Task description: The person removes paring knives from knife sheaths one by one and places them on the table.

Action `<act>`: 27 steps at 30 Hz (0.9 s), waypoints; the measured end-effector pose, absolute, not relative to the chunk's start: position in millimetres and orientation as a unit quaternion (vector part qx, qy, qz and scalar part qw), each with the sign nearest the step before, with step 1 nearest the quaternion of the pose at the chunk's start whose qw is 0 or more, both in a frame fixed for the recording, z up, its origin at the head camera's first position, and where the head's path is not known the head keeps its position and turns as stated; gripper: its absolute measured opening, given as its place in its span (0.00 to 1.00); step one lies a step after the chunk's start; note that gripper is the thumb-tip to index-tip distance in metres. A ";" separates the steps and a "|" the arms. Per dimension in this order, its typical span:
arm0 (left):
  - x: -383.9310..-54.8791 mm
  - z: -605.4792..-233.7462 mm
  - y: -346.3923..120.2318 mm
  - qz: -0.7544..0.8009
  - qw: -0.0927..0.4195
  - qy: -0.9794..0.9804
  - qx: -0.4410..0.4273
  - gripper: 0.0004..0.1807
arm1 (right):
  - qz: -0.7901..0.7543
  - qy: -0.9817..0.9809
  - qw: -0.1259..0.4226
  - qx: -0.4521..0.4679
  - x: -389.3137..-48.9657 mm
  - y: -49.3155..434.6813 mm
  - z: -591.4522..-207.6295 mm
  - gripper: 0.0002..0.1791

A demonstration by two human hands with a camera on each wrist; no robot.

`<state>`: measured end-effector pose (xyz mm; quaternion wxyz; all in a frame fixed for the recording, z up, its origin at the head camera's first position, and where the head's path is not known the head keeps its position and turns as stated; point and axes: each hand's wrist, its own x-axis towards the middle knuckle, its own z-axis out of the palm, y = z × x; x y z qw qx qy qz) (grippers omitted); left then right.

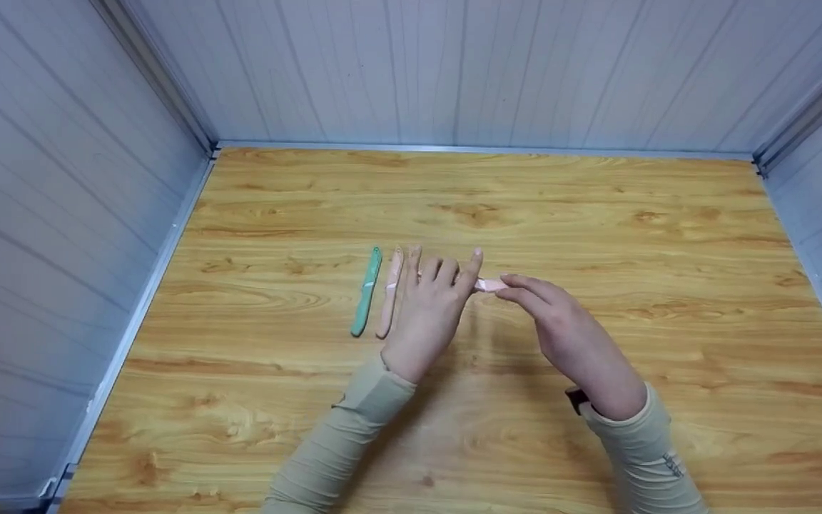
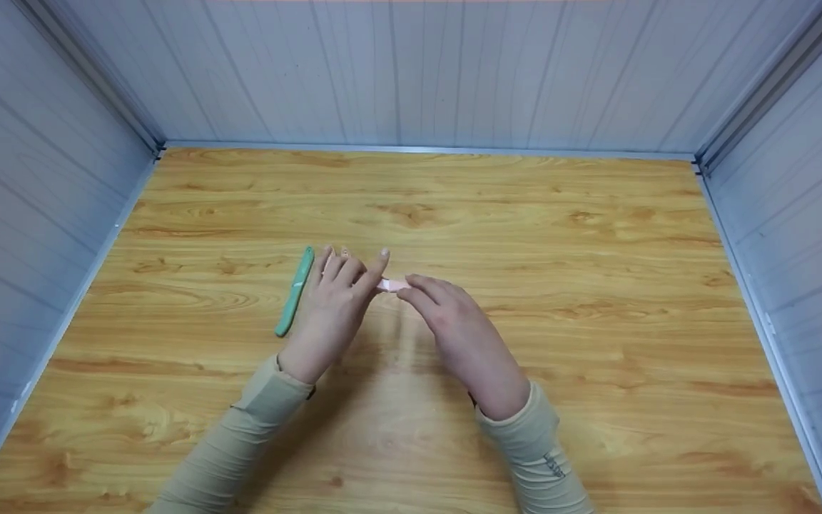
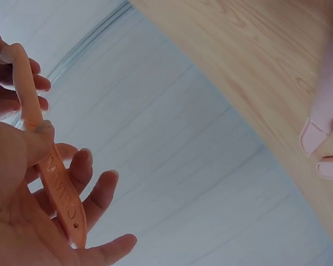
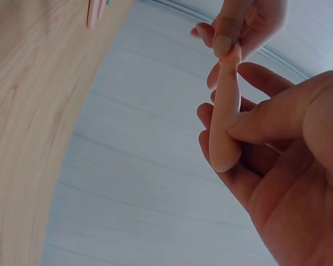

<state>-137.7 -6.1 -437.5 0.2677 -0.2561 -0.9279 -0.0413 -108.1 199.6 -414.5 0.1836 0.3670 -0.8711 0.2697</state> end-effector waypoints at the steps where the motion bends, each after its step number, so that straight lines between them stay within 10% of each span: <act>1: -136.7 -437.0 -5.2 -0.045 0.274 -0.926 -0.256 0.24 | 0.271 -0.871 0.183 0.366 -108.0 200.0 -413.1 0.32; 27: -124.4 -425.5 -8.6 -0.288 0.213 -0.890 -0.282 0.20 | 0.263 -0.870 0.216 0.357 -108.0 212.2 -407.0 0.30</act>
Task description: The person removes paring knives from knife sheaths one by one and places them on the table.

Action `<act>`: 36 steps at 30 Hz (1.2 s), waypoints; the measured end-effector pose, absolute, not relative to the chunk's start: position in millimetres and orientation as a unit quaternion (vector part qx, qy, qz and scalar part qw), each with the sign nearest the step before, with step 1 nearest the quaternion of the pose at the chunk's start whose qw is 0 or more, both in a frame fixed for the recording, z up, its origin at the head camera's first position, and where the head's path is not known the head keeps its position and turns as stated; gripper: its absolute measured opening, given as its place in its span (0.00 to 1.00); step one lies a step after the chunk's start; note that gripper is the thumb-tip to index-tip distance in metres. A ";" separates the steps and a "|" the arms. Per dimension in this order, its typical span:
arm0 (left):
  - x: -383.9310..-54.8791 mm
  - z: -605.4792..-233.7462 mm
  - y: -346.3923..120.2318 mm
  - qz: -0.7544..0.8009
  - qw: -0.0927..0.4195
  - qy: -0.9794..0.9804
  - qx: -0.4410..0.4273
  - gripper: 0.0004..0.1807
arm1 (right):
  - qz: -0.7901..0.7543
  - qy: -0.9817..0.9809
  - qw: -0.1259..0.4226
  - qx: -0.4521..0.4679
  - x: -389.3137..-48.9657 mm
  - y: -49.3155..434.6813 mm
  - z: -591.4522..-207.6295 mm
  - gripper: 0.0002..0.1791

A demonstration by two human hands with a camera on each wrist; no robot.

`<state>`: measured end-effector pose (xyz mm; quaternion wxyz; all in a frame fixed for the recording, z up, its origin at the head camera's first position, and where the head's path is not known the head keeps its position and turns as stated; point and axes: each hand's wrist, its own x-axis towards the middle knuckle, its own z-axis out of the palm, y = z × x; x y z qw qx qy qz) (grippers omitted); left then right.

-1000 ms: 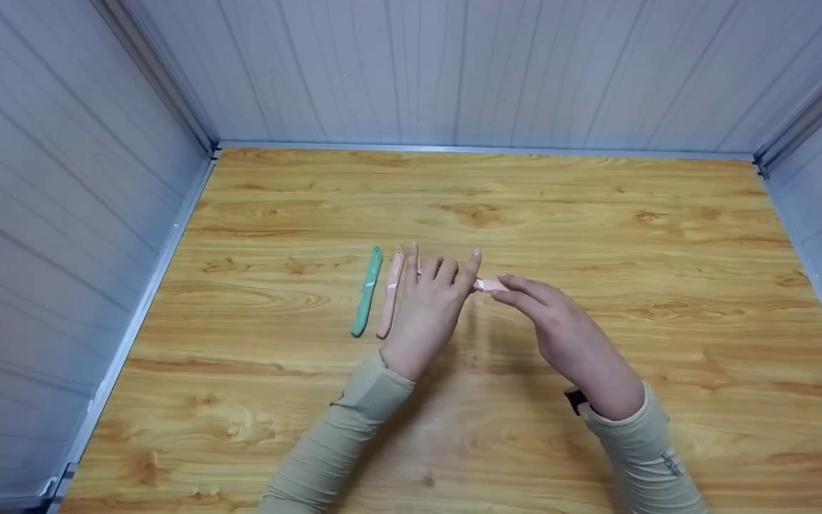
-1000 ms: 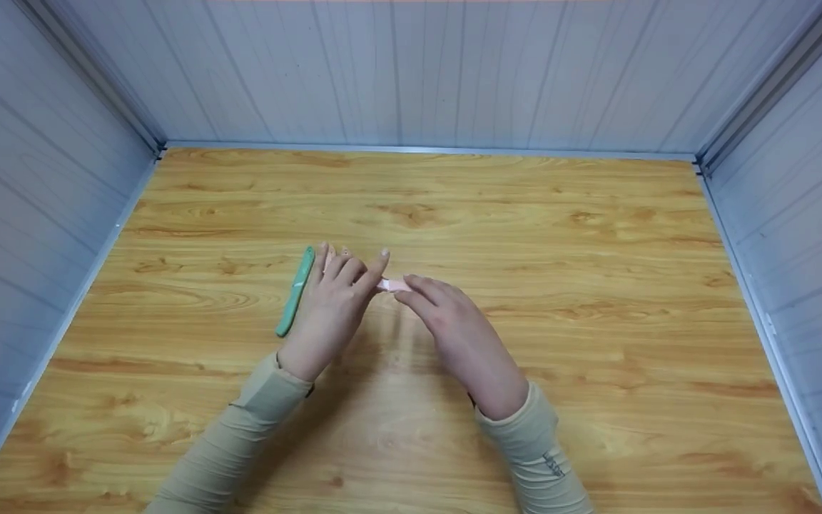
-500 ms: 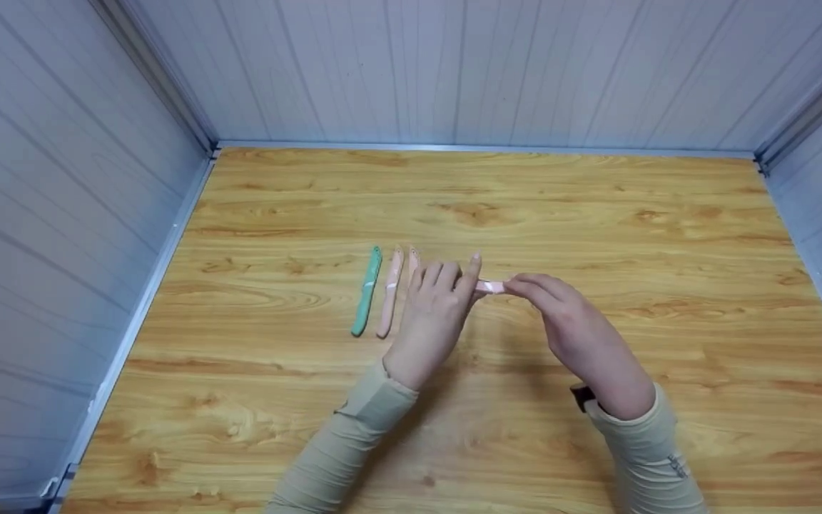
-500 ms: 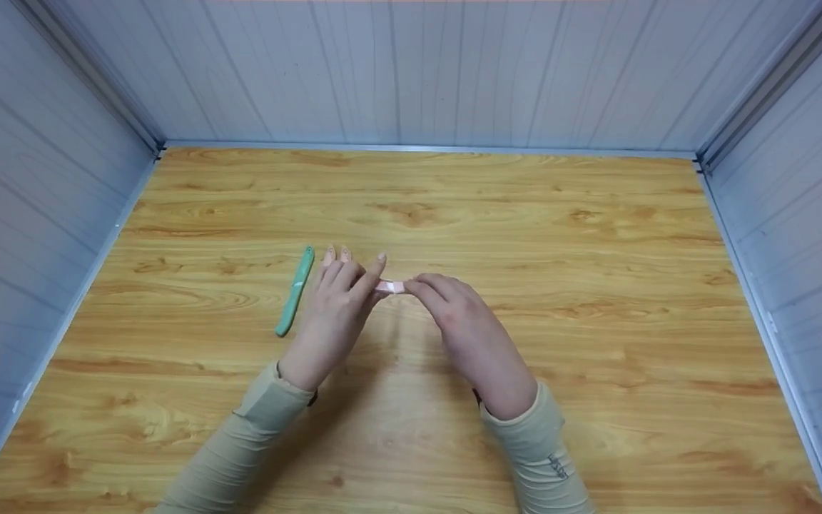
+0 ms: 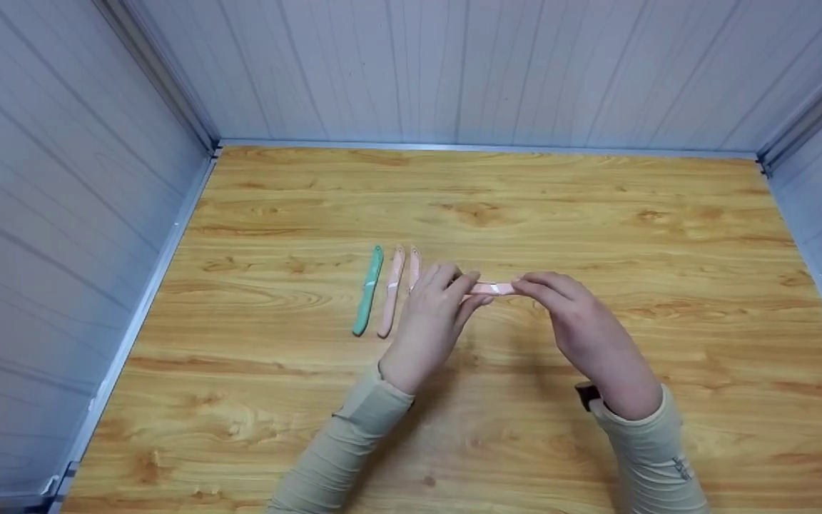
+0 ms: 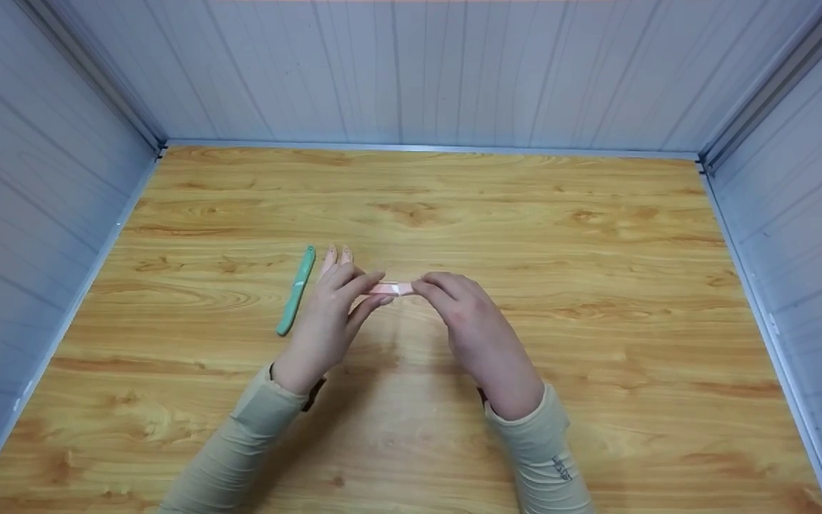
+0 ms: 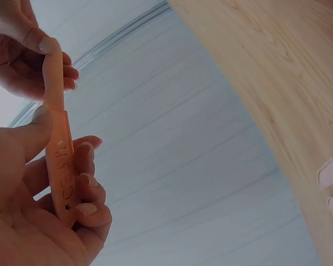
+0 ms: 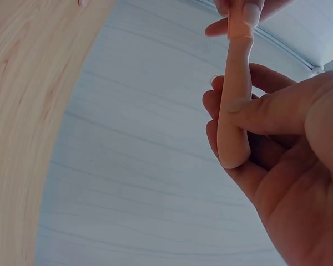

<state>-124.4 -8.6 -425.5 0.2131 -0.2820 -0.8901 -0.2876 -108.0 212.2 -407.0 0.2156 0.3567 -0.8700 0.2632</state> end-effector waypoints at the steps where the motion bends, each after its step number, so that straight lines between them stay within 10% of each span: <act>1: -124.2 -424.8 -8.9 -0.301 0.210 -0.887 -0.281 0.19 | 0.262 -0.871 0.216 0.356 -107.9 212.4 -406.7 0.29; 36: -124.6 -429.1 -15.2 -0.489 0.184 -0.808 -0.274 0.12 | 0.319 -0.874 0.177 0.321 -104.8 219.2 -407.3 0.18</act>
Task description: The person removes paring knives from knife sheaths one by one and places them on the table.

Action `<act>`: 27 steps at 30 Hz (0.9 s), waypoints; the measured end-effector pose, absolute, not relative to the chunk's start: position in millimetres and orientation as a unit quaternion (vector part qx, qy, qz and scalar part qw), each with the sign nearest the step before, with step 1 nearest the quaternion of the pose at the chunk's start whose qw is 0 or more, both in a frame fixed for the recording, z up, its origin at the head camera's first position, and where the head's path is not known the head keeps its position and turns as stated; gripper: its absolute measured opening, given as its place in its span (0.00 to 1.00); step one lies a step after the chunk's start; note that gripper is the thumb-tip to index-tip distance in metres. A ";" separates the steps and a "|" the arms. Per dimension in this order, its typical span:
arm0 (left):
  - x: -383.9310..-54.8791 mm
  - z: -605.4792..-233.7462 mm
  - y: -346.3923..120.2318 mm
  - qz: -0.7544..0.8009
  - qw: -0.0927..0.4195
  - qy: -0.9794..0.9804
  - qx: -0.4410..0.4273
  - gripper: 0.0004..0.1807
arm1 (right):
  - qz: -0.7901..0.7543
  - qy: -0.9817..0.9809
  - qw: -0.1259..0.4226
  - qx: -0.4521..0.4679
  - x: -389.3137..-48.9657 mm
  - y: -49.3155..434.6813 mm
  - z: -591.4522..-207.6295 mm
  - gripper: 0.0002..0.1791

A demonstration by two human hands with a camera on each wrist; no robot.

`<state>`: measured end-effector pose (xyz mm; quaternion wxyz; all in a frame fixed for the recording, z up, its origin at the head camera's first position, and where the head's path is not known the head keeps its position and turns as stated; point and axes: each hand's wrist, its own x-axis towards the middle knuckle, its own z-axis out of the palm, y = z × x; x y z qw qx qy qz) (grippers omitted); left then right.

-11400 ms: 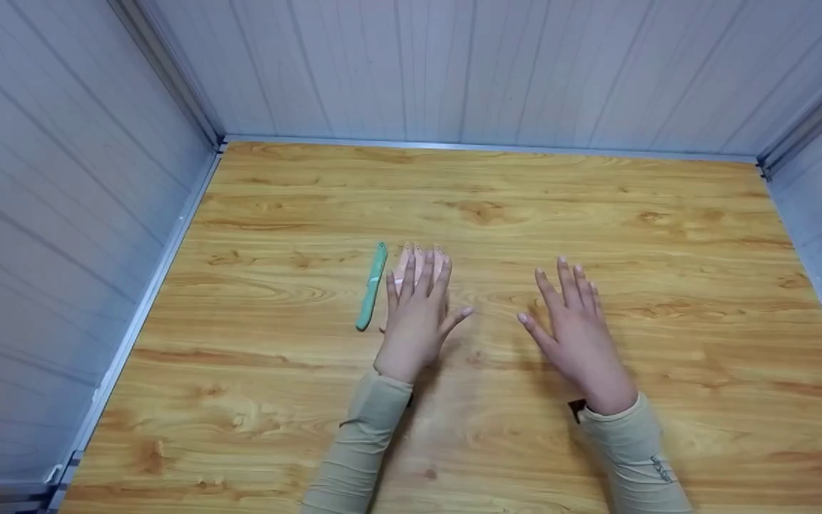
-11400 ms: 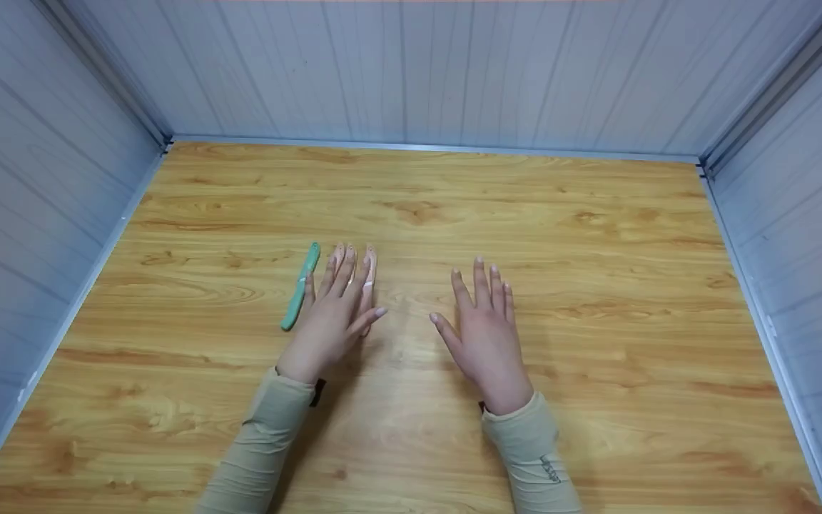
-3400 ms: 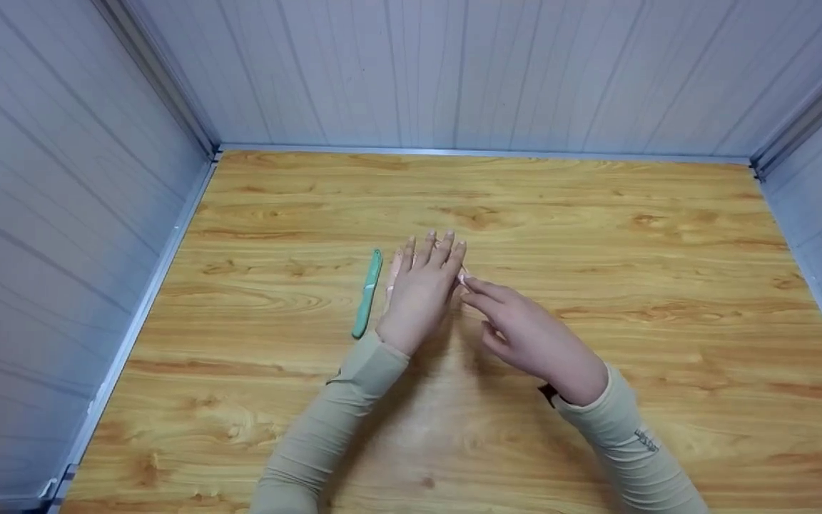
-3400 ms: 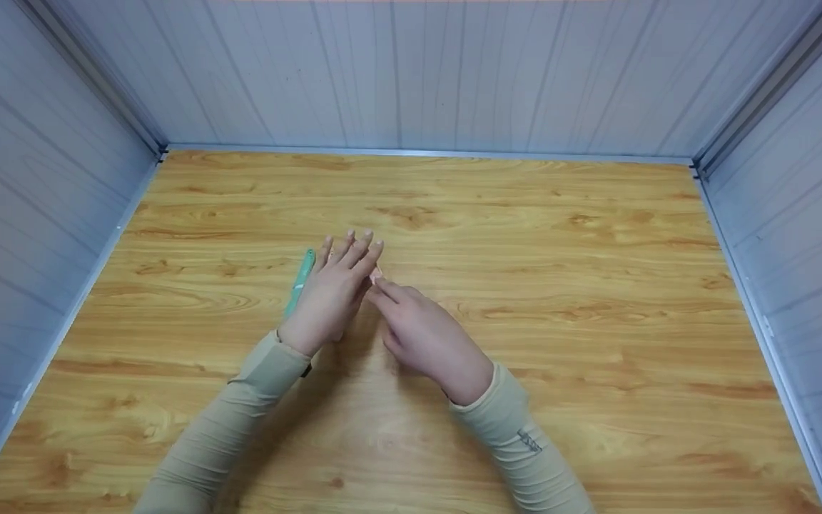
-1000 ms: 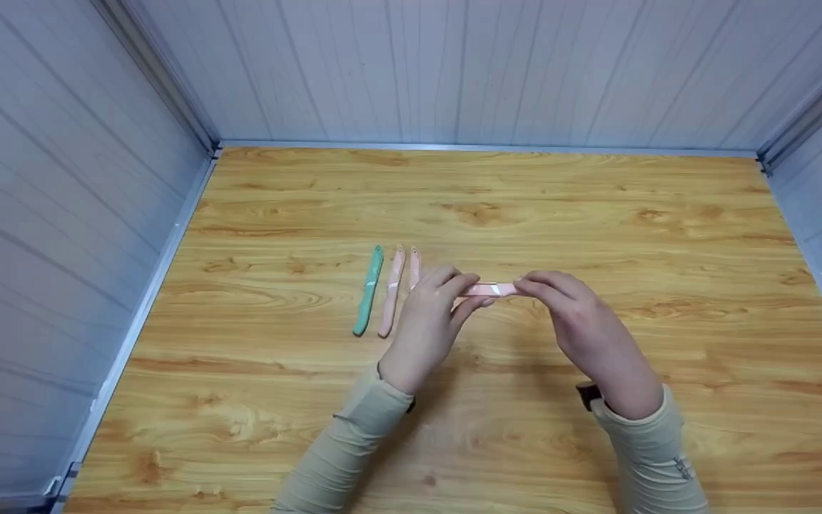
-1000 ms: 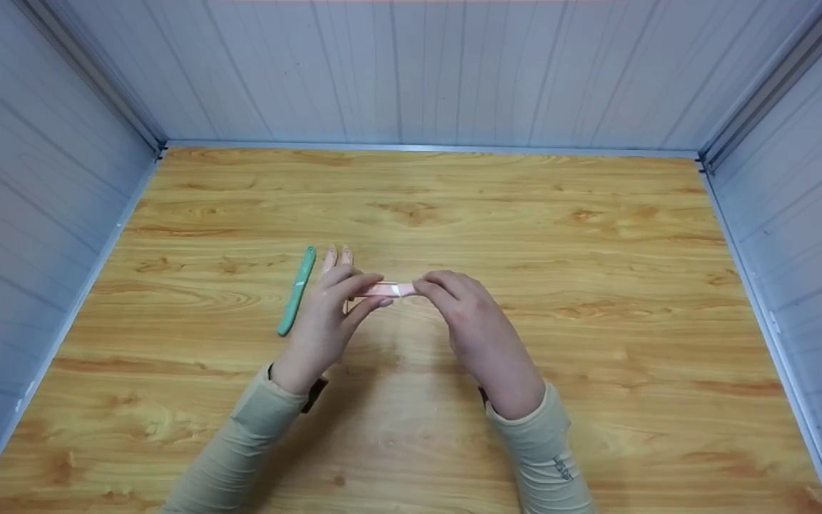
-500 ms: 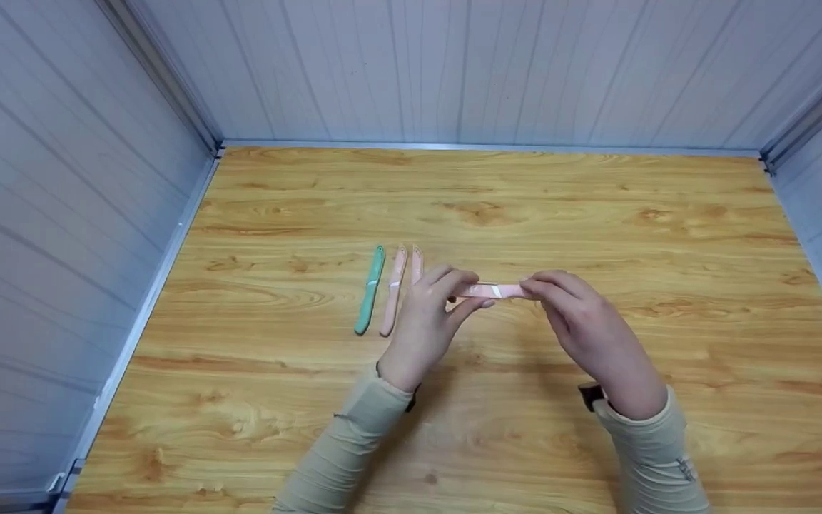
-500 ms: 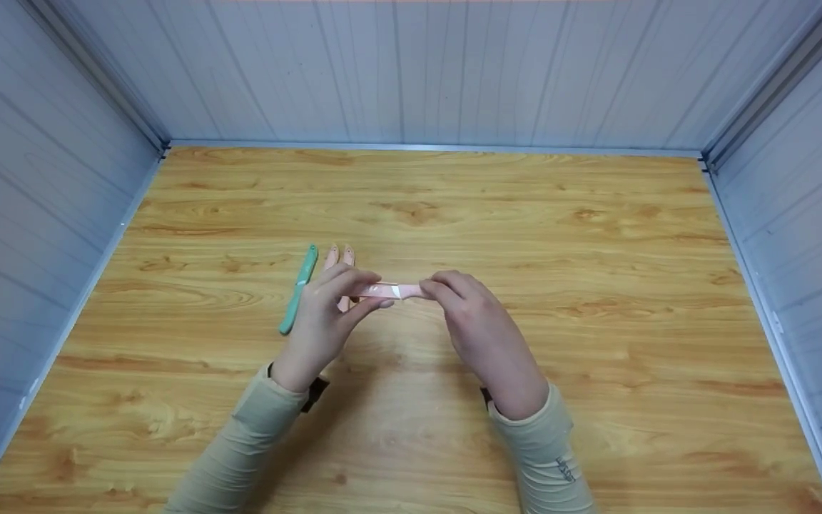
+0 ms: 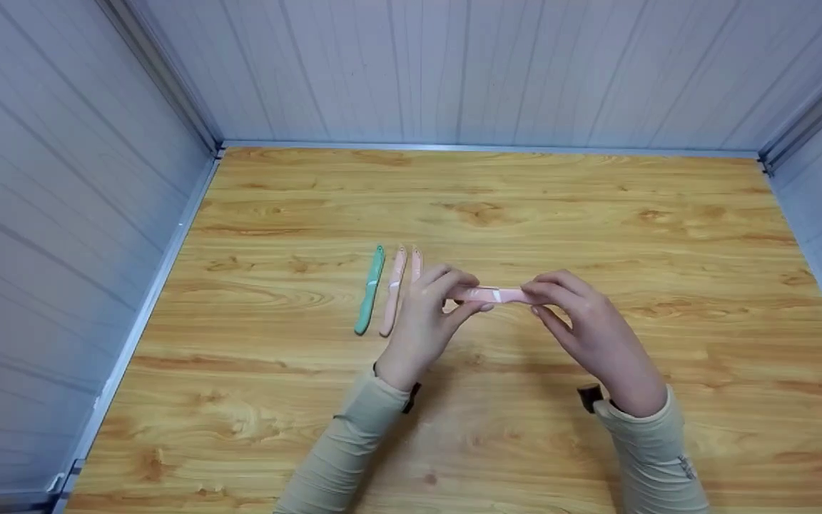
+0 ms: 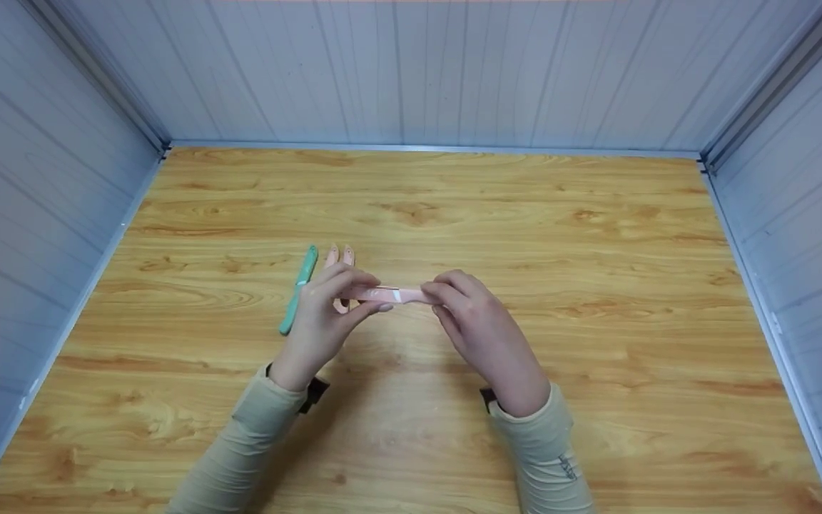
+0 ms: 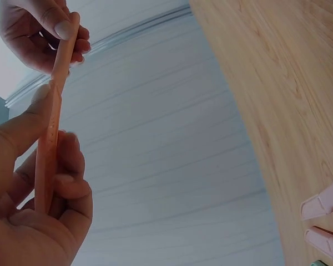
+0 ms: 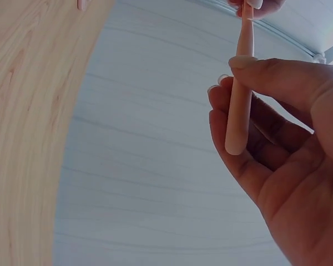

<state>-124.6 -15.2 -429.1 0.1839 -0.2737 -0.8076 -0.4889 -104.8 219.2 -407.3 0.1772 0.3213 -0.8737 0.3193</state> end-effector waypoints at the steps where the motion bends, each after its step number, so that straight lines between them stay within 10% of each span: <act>1: -124.8 -429.3 -15.7 -0.491 0.184 -0.806 -0.275 0.12 | 0.325 -0.874 0.170 0.318 -104.6 219.6 -407.5 0.18; 27: -126.1 -433.7 -14.8 -0.505 0.170 -0.794 -0.292 0.12 | 0.321 -0.874 0.173 0.321 -105.4 221.4 -408.3 0.17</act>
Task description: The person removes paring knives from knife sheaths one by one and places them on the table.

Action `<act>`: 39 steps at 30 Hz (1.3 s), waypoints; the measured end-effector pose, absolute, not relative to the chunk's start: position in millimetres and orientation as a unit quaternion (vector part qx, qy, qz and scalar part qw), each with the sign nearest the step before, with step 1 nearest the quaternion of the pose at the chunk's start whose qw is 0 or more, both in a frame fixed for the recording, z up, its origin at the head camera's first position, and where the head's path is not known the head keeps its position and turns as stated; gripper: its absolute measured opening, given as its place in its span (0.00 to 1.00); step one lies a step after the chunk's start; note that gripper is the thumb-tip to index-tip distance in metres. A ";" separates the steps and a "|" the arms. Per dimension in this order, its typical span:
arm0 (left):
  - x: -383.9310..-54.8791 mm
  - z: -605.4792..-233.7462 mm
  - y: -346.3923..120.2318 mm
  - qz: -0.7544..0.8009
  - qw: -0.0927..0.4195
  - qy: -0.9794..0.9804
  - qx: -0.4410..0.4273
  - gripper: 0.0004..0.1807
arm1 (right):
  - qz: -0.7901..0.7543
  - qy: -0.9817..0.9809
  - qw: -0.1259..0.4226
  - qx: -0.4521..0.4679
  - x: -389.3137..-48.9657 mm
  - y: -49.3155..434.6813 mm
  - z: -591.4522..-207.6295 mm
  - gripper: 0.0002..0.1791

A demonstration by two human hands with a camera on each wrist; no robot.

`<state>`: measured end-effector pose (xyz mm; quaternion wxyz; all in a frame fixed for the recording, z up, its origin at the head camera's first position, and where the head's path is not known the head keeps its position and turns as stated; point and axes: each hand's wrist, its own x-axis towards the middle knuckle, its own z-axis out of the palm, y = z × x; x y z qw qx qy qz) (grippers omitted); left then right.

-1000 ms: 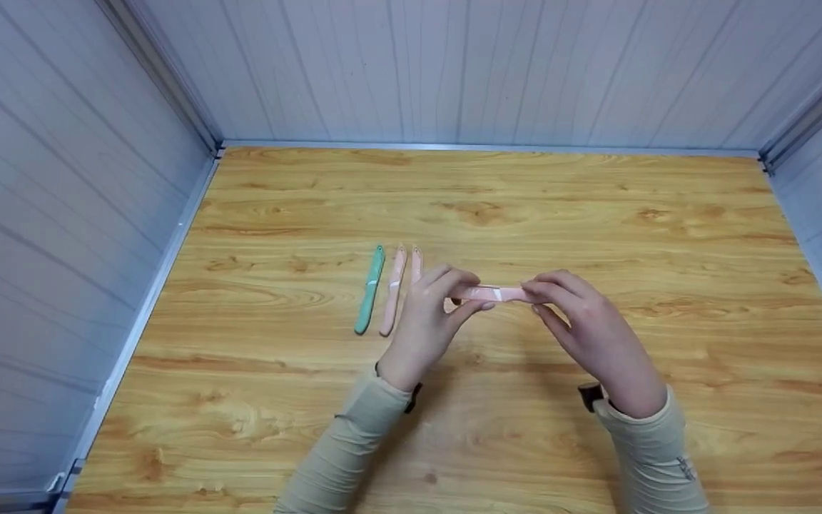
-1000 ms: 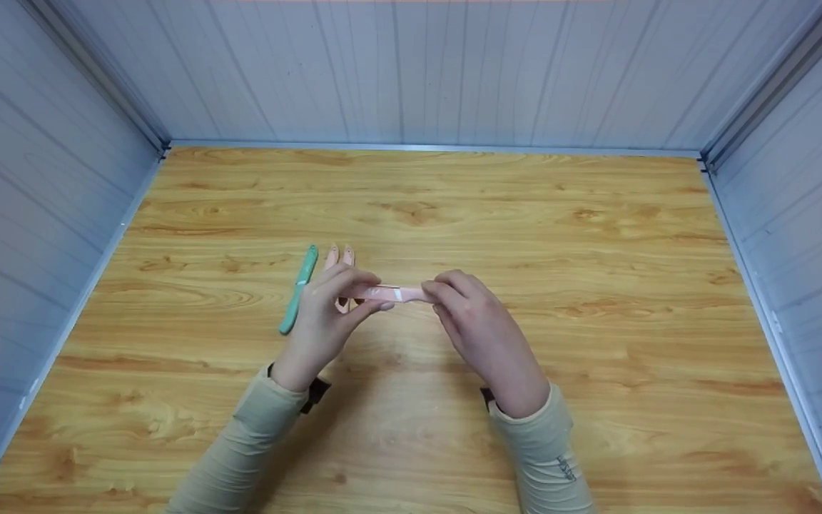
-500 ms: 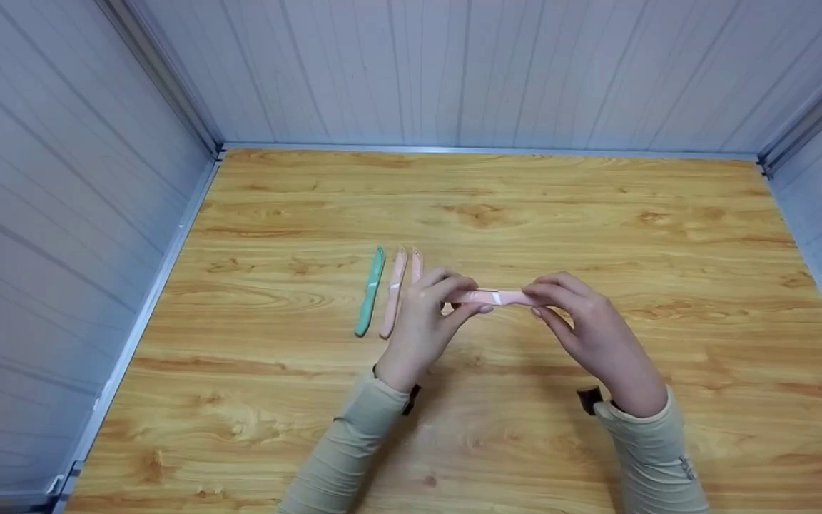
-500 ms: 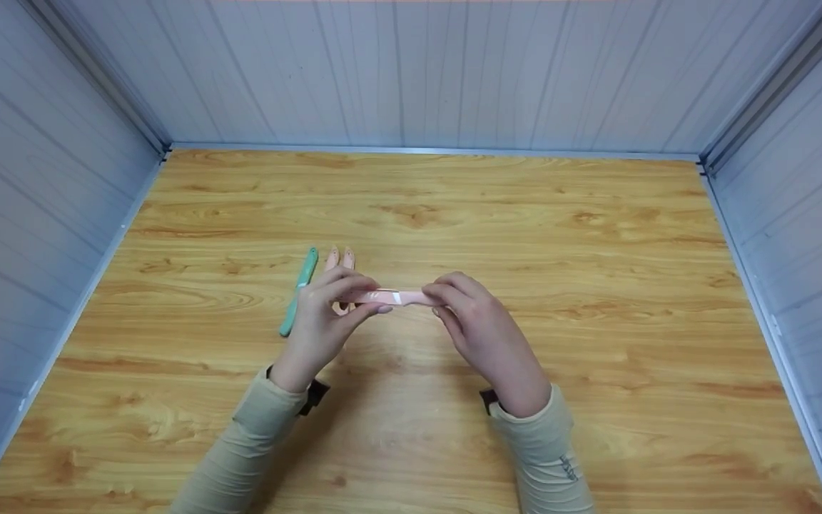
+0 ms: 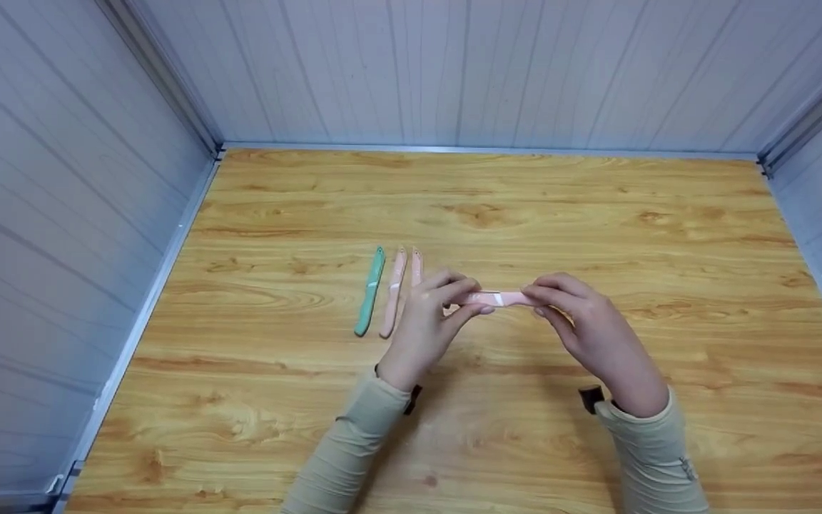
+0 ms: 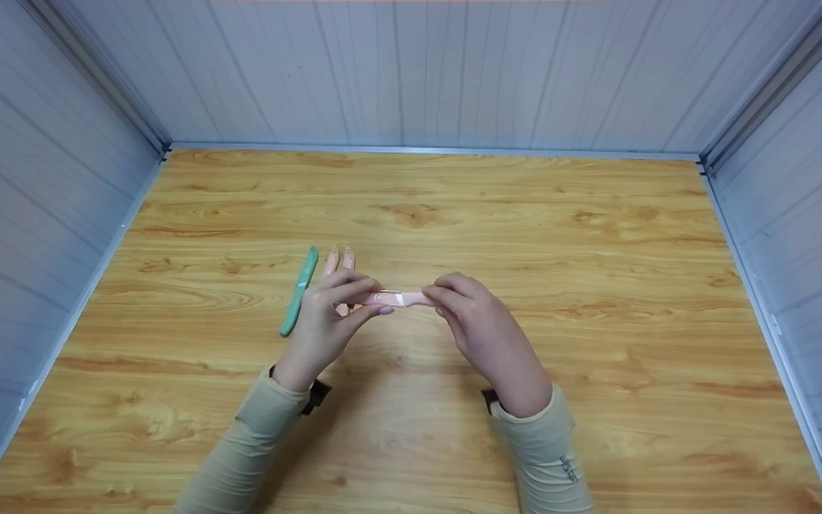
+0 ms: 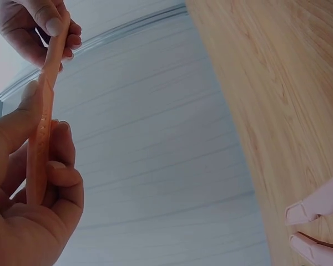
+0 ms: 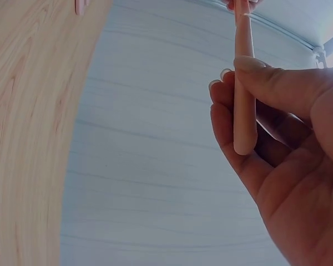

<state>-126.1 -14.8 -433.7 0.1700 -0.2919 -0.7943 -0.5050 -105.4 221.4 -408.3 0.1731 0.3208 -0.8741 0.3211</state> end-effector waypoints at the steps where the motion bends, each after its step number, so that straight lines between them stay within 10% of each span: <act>1: -126.3 -434.0 -14.8 -0.503 0.171 -0.795 -0.293 0.12 | 0.321 -0.873 0.175 0.322 -105.6 221.4 -408.7 0.17; 39: -127.5 -436.9 -18.5 -0.482 0.201 -0.797 -0.302 0.12 | 0.317 -0.878 0.172 0.313 -102.9 222.8 -406.9 0.14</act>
